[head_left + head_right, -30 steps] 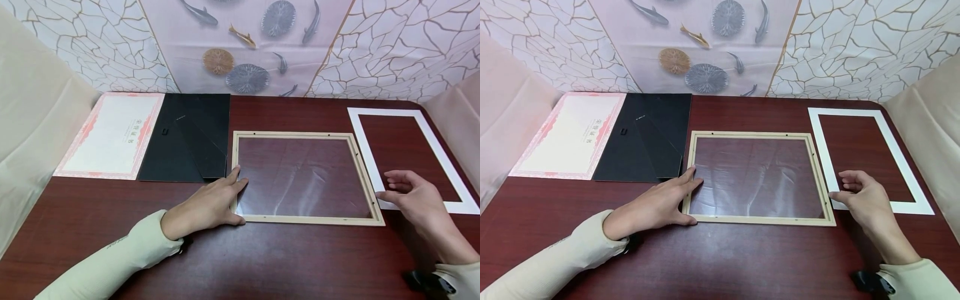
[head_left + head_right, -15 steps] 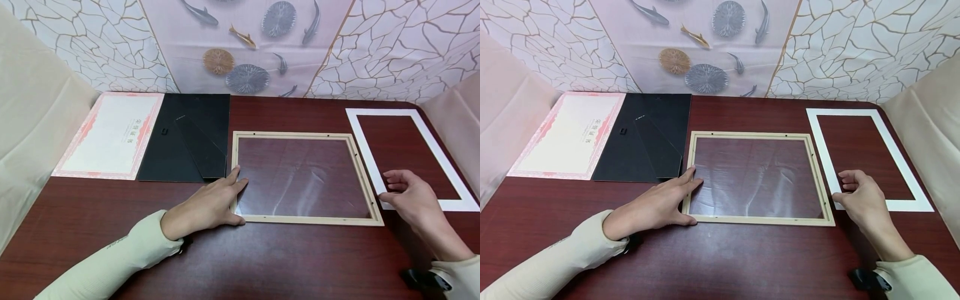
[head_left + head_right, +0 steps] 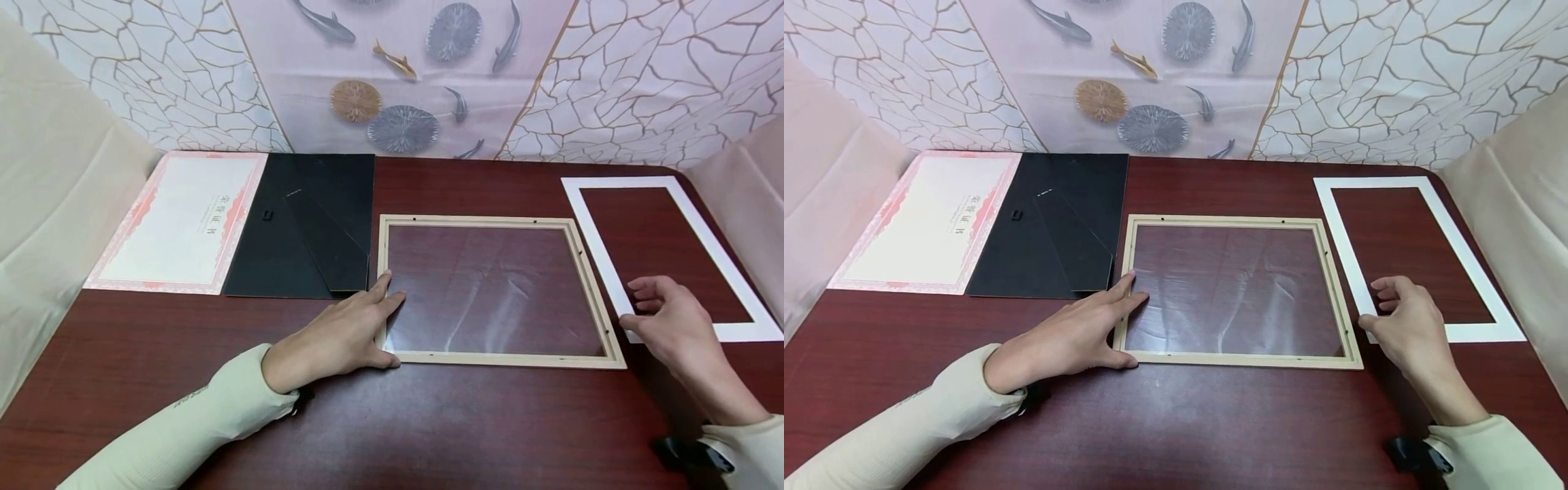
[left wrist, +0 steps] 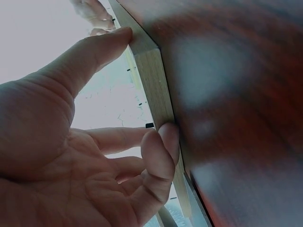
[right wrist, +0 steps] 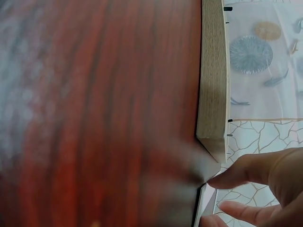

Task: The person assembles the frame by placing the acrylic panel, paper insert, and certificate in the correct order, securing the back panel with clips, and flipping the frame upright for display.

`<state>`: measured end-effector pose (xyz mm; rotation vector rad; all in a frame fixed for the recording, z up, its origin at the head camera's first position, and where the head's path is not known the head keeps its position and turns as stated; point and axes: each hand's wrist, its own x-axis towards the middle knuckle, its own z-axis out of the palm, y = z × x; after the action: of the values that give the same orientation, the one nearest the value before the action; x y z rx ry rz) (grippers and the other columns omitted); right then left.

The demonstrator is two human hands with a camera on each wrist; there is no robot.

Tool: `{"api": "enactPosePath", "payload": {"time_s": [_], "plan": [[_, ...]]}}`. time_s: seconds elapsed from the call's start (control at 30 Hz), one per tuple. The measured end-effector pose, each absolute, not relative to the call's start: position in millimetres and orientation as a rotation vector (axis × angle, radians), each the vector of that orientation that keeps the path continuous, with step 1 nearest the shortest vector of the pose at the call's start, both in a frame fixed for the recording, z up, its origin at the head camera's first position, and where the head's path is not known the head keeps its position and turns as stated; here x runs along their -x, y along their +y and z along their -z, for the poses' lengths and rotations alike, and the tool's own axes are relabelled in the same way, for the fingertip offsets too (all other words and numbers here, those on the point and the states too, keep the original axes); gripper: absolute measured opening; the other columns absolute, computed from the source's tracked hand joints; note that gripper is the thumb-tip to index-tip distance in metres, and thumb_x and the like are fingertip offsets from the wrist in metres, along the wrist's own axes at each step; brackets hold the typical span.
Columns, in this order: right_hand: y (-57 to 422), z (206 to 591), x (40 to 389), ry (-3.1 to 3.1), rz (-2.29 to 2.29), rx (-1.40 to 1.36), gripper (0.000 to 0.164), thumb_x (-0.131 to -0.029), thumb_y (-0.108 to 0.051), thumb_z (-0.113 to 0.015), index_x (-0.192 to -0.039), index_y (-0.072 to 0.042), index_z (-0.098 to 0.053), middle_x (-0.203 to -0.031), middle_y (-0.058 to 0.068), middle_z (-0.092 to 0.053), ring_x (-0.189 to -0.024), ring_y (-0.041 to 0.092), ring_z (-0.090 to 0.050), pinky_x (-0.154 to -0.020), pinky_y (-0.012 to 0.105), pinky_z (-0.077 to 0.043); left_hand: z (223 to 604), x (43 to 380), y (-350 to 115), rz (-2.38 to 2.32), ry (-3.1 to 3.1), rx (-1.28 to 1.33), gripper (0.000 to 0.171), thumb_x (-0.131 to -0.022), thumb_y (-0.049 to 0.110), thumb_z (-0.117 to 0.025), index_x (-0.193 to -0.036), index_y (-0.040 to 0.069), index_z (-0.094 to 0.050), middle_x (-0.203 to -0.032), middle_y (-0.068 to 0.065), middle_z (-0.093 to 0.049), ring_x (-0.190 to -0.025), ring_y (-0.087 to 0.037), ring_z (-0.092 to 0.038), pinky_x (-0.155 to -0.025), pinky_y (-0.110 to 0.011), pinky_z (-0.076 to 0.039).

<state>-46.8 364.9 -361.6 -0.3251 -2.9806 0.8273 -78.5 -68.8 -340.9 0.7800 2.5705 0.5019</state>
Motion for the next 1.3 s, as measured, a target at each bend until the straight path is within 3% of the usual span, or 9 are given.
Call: {"api": "enactPosePath", "payload": {"time_s": [0.13,0.2,0.23,0.3,0.37,0.43,0.5,1.07,1.3], "plan": [[365.7,362.6,47.4,-2.988,-0.775,0.302,0.051,-0.085,0.0,-0.076,-0.13,0.013,-0.055,-0.118,0.035,-0.056,-0.091,0.011,-0.054,-0.068,0.017,-0.035,340.7,78.1,-68.6,-0.502,2.569,-0.777,0.091,-0.083,0.036,-0.09,-0.158,0.009,-0.046,-0.173,-0.019,-0.022,-0.141,-0.04,-0.053,-0.107,-0.056,-0.051],[365.3,362.8,48.3,-2.987,-0.756,0.288,0.051,-0.083,0.002,-0.076,-0.129,0.014,-0.055,-0.117,0.036,-0.057,-0.094,0.032,-0.055,-0.069,0.019,-0.033,340.7,78.1,-68.5,-0.501,2.568,-0.775,0.091,-0.083,0.037,-0.09,-0.158,0.009,-0.046,-0.174,-0.019,-0.022,-0.141,-0.04,-0.053,-0.107,-0.056,-0.051],[365.2,363.0,48.6,-2.987,-0.752,0.284,0.051,-0.083,0.003,-0.076,-0.128,0.014,-0.055,-0.116,0.036,-0.057,-0.095,0.036,-0.055,-0.069,0.02,-0.033,340.8,78.1,-68.5,-0.503,2.566,-0.773,0.091,-0.083,0.037,-0.09,-0.158,0.009,-0.046,-0.174,-0.019,-0.022,-0.141,-0.04,-0.053,-0.107,-0.056,-0.051],[365.3,362.7,48.9,-2.99,-0.752,0.282,0.052,-0.083,0.002,-0.076,-0.128,0.014,-0.054,-0.116,0.037,-0.057,-0.093,0.028,-0.057,-0.069,0.019,-0.033,340.6,78.1,-68.6,-0.504,2.563,-0.769,0.091,-0.083,0.037,-0.089,-0.158,0.01,-0.046,-0.174,-0.018,-0.021,-0.142,-0.04,-0.052,-0.108,-0.056,-0.051],[365.8,361.9,48.7,-2.993,-0.773,0.29,0.053,-0.083,0.001,-0.076,-0.129,0.014,-0.054,-0.118,0.038,-0.057,-0.087,0.007,-0.056,-0.066,0.016,-0.035,340.8,78.0,-68.5,-0.506,2.56,-0.767,0.091,-0.084,0.037,-0.089,-0.159,0.01,-0.045,-0.174,-0.018,-0.02,-0.143,-0.04,-0.052,-0.108,-0.056,-0.051],[366.7,361.0,48.1,-2.988,-0.802,0.304,0.053,-0.084,-0.001,-0.076,-0.131,0.013,-0.053,-0.119,0.038,-0.058,-0.081,-0.014,-0.045,-0.064,0.013,-0.037,340.8,77.9,-68.5,-0.508,2.558,-0.769,0.091,-0.084,0.037,-0.089,-0.159,0.01,-0.045,-0.174,-0.018,-0.02,-0.143,-0.04,-0.051,-0.108,-0.057,-0.051],[367.3,360.2,47.7,-2.982,-0.819,0.324,0.054,-0.086,-0.003,-0.075,-0.132,0.012,-0.053,-0.122,0.037,-0.058,-0.079,-0.026,-0.034,-0.063,0.011,-0.038,340.9,77.8,-68.6,-0.51,2.557,-0.771,0.091,-0.084,0.037,-0.089,-0.159,0.01,-0.045,-0.174,-0.018,-0.02,-0.143,-0.04,-0.051,-0.108,-0.057,-0.051],[365.0,351.5,45.2,-2.908,-0.731,0.283,0.046,-0.086,-0.006,-0.075,-0.127,0.008,-0.061,-0.11,0.038,-0.068,-0.07,-0.029,-0.036,-0.064,0.018,-0.034,341.0,78.5,-69.9,-0.556,2.534,-0.753,0.092,-0.085,0.036,-0.088,-0.16,0.01,-0.043,-0.175,-0.018,-0.016,-0.147,-0.04,-0.047,-0.114,-0.053,-0.046],[361.7,347.2,39.1,-2.86,-0.703,0.267,0.034,-0.086,-0.005,-0.073,-0.118,0.004,-0.068,-0.1,0.03,-0.072,-0.07,-0.029,-0.036,-0.064,0.018,-0.035,342.4,78.0,-72.7,-0.637,2.573,-0.752,0.091,-0.086,0.029,-0.088,-0.159,0.003,-0.042,-0.173,-0.025,-0.017,-0.148,-0.038,-0.047,-0.117,-0.048,-0.045]]}}
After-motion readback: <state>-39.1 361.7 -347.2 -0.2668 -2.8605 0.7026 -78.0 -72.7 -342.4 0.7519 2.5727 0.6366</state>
